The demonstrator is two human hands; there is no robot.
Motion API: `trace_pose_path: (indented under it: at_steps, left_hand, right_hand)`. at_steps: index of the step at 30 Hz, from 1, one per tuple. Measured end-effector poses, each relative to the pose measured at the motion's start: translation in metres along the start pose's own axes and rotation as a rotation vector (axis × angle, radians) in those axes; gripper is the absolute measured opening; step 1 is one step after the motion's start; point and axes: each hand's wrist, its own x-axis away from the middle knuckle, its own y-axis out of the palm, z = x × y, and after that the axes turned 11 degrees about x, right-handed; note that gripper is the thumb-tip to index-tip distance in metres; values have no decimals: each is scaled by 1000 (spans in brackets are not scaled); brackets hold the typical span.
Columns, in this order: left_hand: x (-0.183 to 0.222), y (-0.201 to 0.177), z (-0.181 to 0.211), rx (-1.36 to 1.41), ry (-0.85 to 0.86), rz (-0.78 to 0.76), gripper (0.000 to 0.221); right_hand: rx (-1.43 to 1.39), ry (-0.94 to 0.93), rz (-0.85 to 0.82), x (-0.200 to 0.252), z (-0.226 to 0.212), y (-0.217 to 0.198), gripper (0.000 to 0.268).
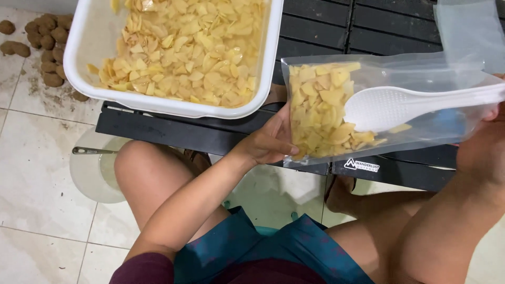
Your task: The person scoops fruit slices from a white tub of water into plastic bags by hand using a large white spoon.
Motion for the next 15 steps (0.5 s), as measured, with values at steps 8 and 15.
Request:
trace_pose_path:
  at_steps: [8, 15]
  left_hand:
    - [-4, 2, 2, -3, -15, -35, 121]
    - [-7, 1, -2, 25, -35, -24, 113]
  right_hand:
    - [-2, 10, 92, -2, 1, 1, 50]
    - [-63, -14, 53, -2, 0, -2, 41]
